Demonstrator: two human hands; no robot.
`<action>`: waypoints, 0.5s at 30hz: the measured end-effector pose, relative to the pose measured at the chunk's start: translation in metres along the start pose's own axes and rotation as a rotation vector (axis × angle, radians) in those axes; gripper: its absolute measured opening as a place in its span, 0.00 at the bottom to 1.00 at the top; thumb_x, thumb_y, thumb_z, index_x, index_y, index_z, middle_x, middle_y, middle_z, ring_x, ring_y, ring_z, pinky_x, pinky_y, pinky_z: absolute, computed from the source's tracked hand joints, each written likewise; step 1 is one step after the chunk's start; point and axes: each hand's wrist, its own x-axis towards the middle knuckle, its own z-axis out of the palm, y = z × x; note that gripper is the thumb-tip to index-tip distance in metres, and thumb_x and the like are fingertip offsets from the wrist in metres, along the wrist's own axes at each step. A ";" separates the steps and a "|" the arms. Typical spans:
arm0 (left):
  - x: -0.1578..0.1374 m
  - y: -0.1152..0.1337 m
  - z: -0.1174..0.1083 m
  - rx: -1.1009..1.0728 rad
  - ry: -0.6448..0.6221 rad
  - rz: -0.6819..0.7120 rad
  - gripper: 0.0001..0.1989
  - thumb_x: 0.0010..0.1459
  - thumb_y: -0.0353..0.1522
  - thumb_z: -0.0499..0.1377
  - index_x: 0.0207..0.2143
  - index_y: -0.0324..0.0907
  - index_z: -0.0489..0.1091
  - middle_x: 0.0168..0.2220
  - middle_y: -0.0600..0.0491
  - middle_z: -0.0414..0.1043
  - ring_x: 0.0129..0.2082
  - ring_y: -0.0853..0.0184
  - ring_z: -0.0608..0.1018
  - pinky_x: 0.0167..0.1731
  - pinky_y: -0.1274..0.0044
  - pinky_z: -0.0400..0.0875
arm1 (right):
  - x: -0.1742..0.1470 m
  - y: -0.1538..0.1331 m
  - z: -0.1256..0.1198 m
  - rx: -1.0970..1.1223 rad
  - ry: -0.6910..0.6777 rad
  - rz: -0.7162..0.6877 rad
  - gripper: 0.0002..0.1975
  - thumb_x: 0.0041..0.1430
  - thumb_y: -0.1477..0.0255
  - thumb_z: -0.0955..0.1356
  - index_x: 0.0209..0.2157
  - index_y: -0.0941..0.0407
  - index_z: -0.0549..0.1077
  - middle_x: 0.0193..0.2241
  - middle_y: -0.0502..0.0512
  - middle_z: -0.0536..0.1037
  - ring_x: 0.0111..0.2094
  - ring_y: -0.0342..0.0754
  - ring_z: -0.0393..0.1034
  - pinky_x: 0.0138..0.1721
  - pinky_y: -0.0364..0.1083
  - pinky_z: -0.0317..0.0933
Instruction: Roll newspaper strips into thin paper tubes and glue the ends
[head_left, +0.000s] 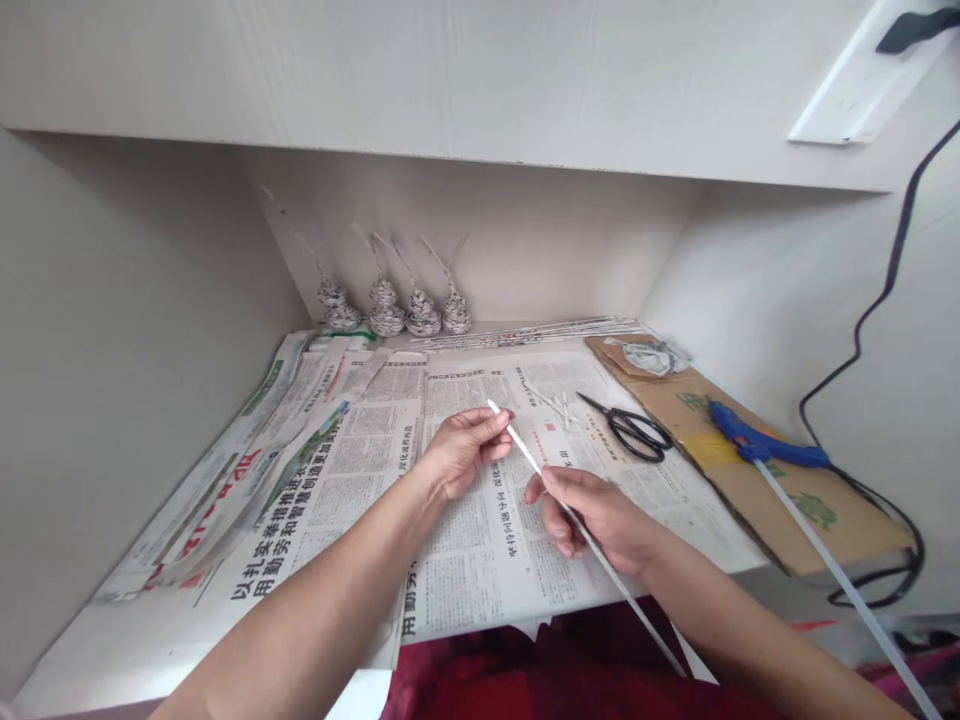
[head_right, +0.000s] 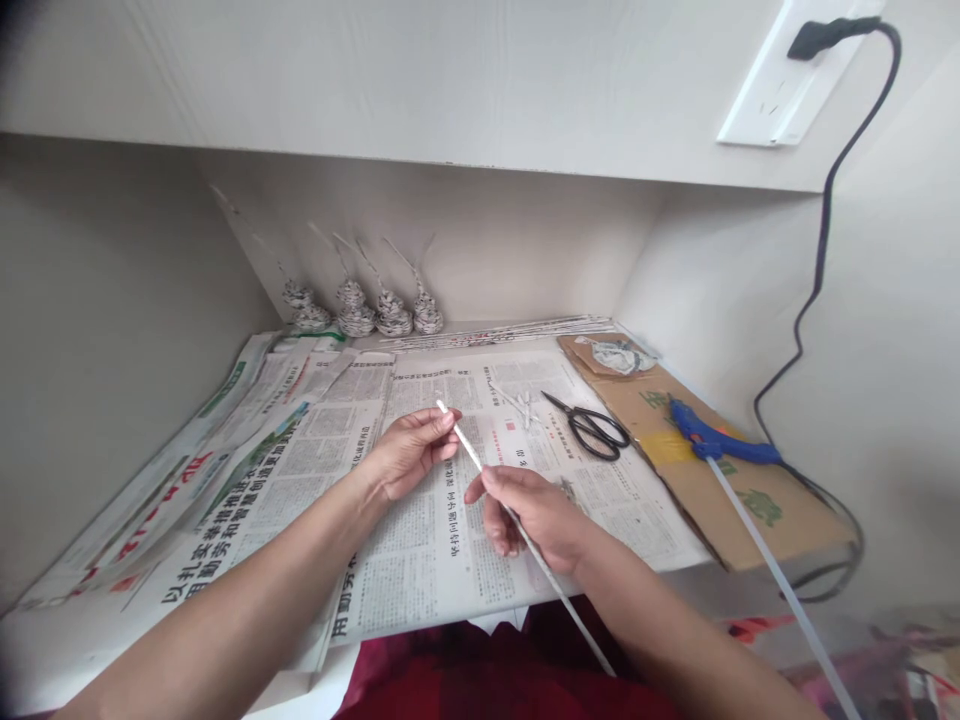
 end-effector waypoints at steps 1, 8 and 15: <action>0.001 0.000 0.000 -0.001 0.014 0.005 0.09 0.47 0.27 0.66 0.32 0.31 0.74 0.24 0.50 0.71 0.23 0.75 0.75 0.26 0.85 0.74 | -0.001 0.000 0.001 -0.049 0.024 -0.018 0.18 0.60 0.57 0.62 0.34 0.58 0.69 0.16 0.46 0.65 0.15 0.38 0.59 0.16 0.39 0.48; 0.000 0.000 0.001 0.011 -0.024 0.009 0.10 0.52 0.28 0.63 0.38 0.33 0.74 0.27 0.48 0.73 0.25 0.74 0.75 0.28 0.84 0.75 | -0.007 -0.001 -0.005 0.028 0.017 0.015 0.19 0.60 0.56 0.61 0.33 0.58 0.69 0.14 0.44 0.63 0.13 0.38 0.56 0.15 0.39 0.47; 0.001 0.002 -0.002 0.034 -0.019 0.058 0.09 0.51 0.29 0.64 0.35 0.32 0.75 0.24 0.51 0.70 0.24 0.75 0.73 0.27 0.84 0.74 | -0.011 -0.003 -0.004 -0.024 -0.008 0.054 0.20 0.62 0.56 0.59 0.32 0.59 0.69 0.15 0.46 0.64 0.14 0.39 0.58 0.16 0.40 0.50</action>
